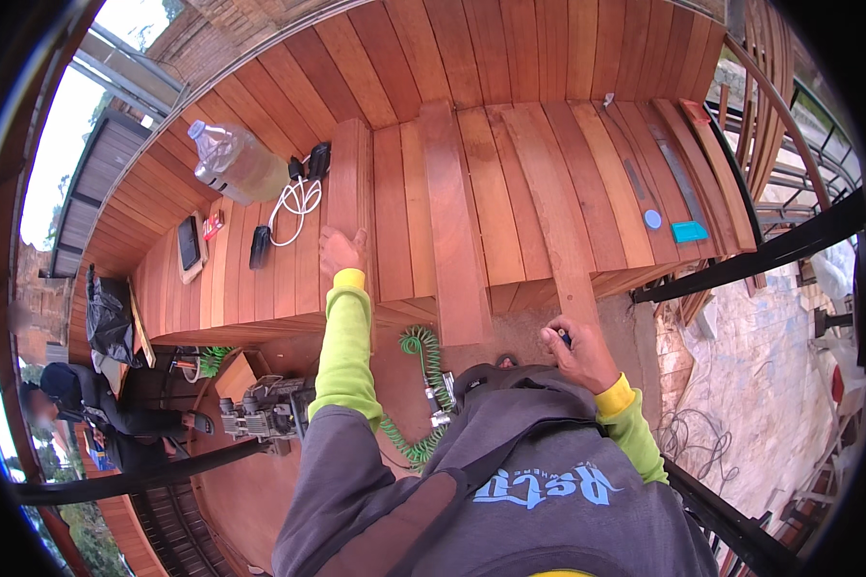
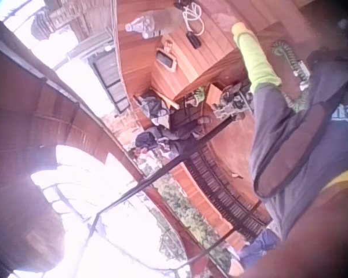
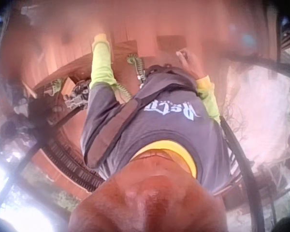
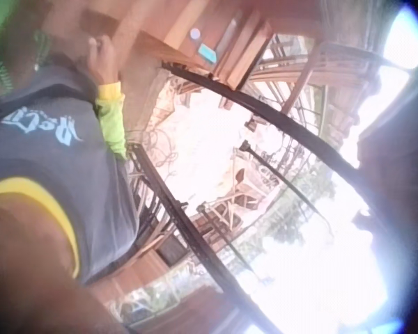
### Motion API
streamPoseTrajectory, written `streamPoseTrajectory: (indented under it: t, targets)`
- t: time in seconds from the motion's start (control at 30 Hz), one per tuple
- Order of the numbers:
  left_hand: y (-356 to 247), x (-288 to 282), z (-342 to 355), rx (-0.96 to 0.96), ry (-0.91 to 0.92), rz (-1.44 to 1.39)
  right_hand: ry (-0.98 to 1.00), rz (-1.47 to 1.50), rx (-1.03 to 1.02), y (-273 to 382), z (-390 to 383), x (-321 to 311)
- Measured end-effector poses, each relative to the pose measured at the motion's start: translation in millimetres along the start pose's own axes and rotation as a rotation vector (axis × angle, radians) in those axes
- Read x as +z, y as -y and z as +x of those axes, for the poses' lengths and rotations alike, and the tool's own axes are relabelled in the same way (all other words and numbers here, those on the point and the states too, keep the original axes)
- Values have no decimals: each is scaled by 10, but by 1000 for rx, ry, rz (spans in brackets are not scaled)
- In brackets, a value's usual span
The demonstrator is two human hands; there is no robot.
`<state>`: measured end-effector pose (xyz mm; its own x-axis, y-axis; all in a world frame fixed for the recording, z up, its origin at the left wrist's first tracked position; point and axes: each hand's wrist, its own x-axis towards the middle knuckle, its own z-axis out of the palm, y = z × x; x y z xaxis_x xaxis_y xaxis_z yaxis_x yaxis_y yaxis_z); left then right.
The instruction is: The person places wooden planks onto a curved wooden ceiling structure, aligning them with existing planks. They use a small tool to mark or adjust the planks and occasionally tap them into place.
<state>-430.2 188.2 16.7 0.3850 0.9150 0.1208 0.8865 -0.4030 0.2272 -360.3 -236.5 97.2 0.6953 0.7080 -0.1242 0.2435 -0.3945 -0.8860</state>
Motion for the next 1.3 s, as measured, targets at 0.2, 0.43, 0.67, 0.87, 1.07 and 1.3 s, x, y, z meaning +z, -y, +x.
streamPoseTrajectory:
  t: [0.2, 0.43, 0.67, 0.87, 1.07, 1.3]
  targets:
    - [-59, 36, 32, -30, -9, 23, -173, -64, -18, -227, -37, -123]
    - [-254, -220, -624, 297, -354, -274, -524, 67, 67, -650, -190, -532]
    - [-661, -292, -1859, 166, 7, -570, -514, 55, 169, -1164, -214, -655]
    - [-936, -237, -2153, 207, 104, -388, -364, 21, 162, -1362, -153, -710]
    - [-1100, -531, -2280, -96, 309, -101, -226, 89, 152, -1655, -89, -643]
    - [-1140, -434, -2286, -42, 257, -135, -97, 106, 187, -1622, 41, -783]
